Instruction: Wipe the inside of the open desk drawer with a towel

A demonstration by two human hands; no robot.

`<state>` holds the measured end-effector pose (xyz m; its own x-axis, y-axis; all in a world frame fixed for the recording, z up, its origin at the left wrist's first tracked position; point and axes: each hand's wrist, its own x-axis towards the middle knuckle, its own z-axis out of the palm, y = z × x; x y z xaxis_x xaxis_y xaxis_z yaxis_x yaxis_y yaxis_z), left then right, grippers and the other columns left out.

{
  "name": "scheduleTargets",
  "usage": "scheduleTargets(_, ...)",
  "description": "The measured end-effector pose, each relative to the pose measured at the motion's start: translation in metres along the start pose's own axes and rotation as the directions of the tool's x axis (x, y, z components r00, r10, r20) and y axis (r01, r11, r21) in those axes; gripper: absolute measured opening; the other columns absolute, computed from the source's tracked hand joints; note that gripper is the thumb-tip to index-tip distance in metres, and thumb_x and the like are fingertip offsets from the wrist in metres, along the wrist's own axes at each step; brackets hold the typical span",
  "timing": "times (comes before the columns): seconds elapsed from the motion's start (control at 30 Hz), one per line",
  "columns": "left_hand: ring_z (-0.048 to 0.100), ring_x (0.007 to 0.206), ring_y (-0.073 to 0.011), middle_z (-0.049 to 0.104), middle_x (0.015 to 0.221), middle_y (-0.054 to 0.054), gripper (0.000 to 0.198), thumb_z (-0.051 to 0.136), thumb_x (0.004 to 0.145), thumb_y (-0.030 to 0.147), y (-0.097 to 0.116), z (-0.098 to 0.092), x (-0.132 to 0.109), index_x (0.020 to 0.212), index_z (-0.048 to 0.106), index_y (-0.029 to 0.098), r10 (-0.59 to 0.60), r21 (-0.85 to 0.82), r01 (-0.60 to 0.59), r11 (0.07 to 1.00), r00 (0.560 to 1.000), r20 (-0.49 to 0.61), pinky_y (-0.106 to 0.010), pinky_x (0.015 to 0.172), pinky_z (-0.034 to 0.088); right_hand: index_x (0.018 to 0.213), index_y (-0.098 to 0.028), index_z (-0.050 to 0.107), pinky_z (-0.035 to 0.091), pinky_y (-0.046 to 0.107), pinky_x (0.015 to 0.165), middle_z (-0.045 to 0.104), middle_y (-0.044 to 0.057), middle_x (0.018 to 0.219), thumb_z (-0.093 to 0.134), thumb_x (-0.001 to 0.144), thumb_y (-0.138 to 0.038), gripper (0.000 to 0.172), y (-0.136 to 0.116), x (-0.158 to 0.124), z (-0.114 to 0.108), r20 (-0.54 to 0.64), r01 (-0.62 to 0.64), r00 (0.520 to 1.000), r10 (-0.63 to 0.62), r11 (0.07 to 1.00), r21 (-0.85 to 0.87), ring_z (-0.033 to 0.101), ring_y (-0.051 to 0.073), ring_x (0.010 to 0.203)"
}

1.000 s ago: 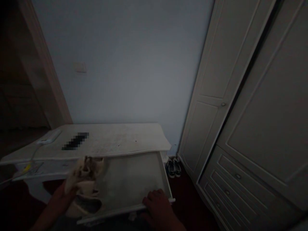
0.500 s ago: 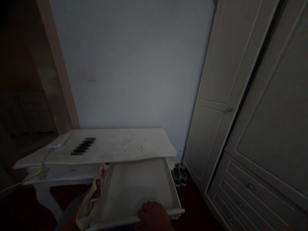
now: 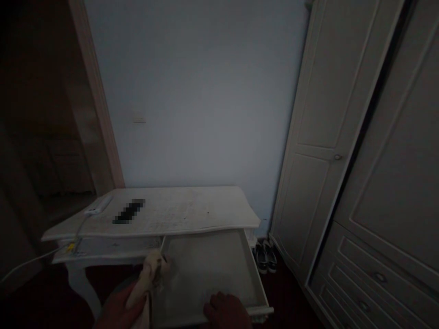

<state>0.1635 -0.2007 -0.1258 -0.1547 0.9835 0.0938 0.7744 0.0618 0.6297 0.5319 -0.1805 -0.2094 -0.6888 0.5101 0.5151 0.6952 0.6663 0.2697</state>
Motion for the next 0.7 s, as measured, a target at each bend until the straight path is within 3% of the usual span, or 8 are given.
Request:
scheduleTargets(0.1, 0.061, 0.141, -0.0284, 0.063, 0.155, -0.004, 0.064, 0.060, 0.086, 0.042, 0.020, 0.009, 0.007, 0.147, 0.063, 0.025, 0.081, 0.183, -0.096, 0.978, 0.993, 0.089, -0.035, 0.116, 0.049, 0.084, -0.026, 0.052, 0.032, 0.030, 0.047, 0.063, -0.004, 0.073, 0.066, 0.089, -0.080, 0.057, 0.000, 0.002, -0.001, -0.029, 0.011, 1.000, -0.011, 1.000, -0.018, 0.060, 0.019, 0.063)
scheduleTargets(0.17, 0.056, 0.146, -0.0284, 0.055, 0.162, -0.007, 0.070, 0.060, 0.085, 0.034, 0.038, 0.013, 0.021, 0.154, 0.055, 0.023, 0.067, 0.293, -0.107, 0.950, 0.988, 0.142, -0.036, 0.119, 0.046, 0.083, -0.025, 0.051, 0.028, 0.030, 0.045, 0.061, -0.004, 0.069, 0.063, 0.097, -0.071, 0.049, 0.000, 0.004, -0.001, -0.053, 0.028, 0.998, -0.030, 0.999, -0.046, 0.057, 0.018, 0.058)
scheduleTargets(0.23, 0.055, 0.147, -0.0304, 0.054, 0.163, -0.011, 0.073, 0.062, 0.081, 0.025, 0.053, 0.014, 0.040, 0.153, 0.055, 0.021, 0.054, 0.300, -0.107, 0.948, 0.982, 0.179, -0.040, 0.120, 0.044, 0.084, -0.025, 0.051, 0.026, 0.030, 0.045, 0.061, -0.003, 0.068, 0.062, 0.101, -0.060, 0.040, 0.001, 0.006, -0.001, -0.073, 0.021, 0.997, -0.026, 0.998, -0.066, 0.056, 0.017, 0.057)
scheduleTargets(0.33, 0.052, 0.149, -0.0329, 0.056, 0.161, -0.014, 0.072, 0.062, 0.075, 0.021, 0.065, 0.010, 0.070, 0.147, 0.058, 0.019, 0.066, 0.169, -0.095, 0.981, 0.984, 0.167, -0.044, 0.123, 0.038, 0.084, -0.025, 0.050, 0.027, 0.030, 0.045, 0.062, -0.003, 0.069, 0.062, 0.102, -0.057, 0.039, 0.001, 0.007, -0.002, -0.096, 0.019, 0.995, -0.024, 0.998, -0.056, 0.058, 0.018, 0.057)
scheduleTargets(0.47, 0.060, 0.140, -0.0343, 0.065, 0.150, -0.013, 0.074, 0.063, 0.076, 0.034, 0.061, -0.003, 0.097, 0.147, 0.055, 0.017, 0.098, -0.020, -0.096, 0.995, 0.981, 0.167, -0.045, 0.118, 0.044, 0.084, -0.025, 0.049, 0.024, 0.032, 0.044, 0.060, -0.005, 0.067, 0.067, 0.098, -0.059, 0.040, 0.001, 0.006, -0.002, -0.096, 0.022, 0.995, -0.027, 0.998, -0.054, 0.055, 0.017, 0.054)
scheduleTargets(0.63, 0.072, 0.122, -0.0311, 0.078, 0.127, -0.014, 0.081, 0.047, 0.086, 0.065, 0.047, -0.015, 0.095, 0.146, 0.056, 0.011, 0.185, -0.323, -0.108, 0.940, 0.959, 0.216, -0.040, 0.106, 0.056, 0.086, -0.025, 0.052, 0.031, 0.029, 0.048, 0.063, -0.004, 0.074, 0.071, 0.089, -0.075, 0.053, -0.003, 0.002, 0.002, -0.016, -0.010, 1.000, 0.010, 1.000, 0.003, 0.059, 0.018, 0.064)
scheduleTargets(0.7, 0.072, 0.123, -0.0319, 0.076, 0.132, -0.015, 0.084, 0.048, 0.085, 0.067, 0.048, -0.016, 0.083, 0.148, 0.055, 0.012, 0.203, -0.383, -0.111, 0.917, 0.956, 0.209, -0.041, 0.106, 0.055, 0.086, -0.025, 0.053, 0.034, 0.028, 0.050, 0.064, -0.003, 0.076, 0.071, 0.087, -0.077, 0.055, -0.004, 0.001, 0.000, 0.025, -0.026, 0.999, 0.026, 0.999, 0.027, 0.060, 0.019, 0.066)
